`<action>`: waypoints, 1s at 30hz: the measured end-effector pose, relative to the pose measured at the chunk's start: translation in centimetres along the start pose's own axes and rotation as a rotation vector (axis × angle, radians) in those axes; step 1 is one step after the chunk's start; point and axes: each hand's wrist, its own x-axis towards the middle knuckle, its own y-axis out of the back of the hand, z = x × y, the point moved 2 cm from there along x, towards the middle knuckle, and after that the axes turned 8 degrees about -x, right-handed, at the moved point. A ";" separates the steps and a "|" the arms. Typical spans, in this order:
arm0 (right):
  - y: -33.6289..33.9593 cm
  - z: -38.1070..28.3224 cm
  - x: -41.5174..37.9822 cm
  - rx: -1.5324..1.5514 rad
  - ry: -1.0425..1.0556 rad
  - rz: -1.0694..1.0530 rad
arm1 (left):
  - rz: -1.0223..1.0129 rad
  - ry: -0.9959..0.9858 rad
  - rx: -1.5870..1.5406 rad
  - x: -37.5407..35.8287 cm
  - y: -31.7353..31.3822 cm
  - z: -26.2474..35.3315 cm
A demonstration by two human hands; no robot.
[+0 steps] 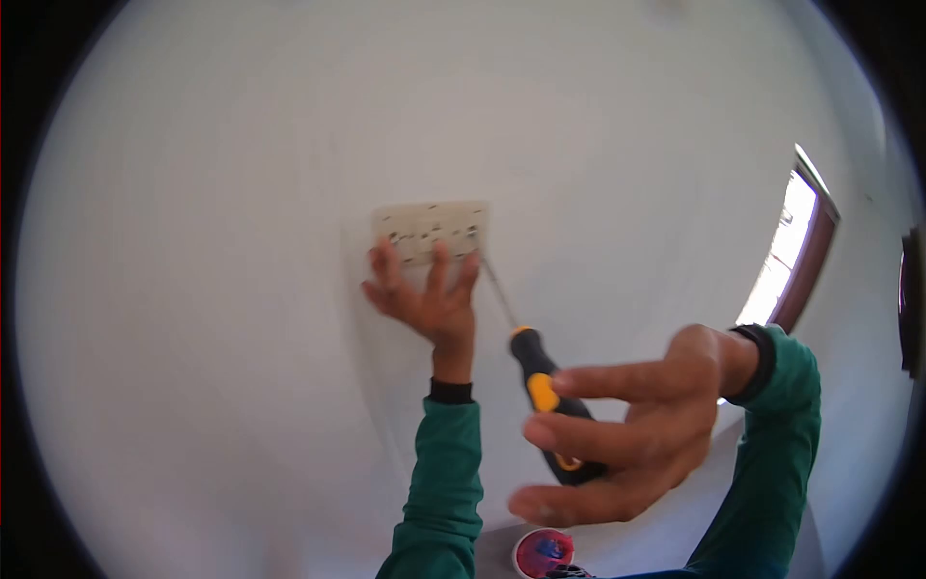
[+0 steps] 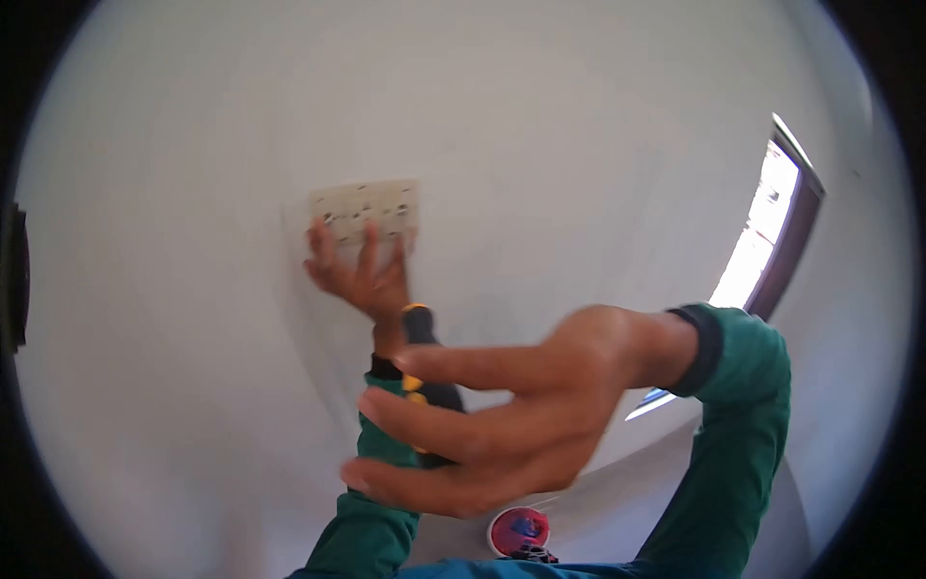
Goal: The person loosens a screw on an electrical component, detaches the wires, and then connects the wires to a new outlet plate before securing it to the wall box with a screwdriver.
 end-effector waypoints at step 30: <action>0.9 -2.0 1.4 -0.247 -0.222 -0.377 | -0.030 0.123 -0.034 1.3 0.8 -0.1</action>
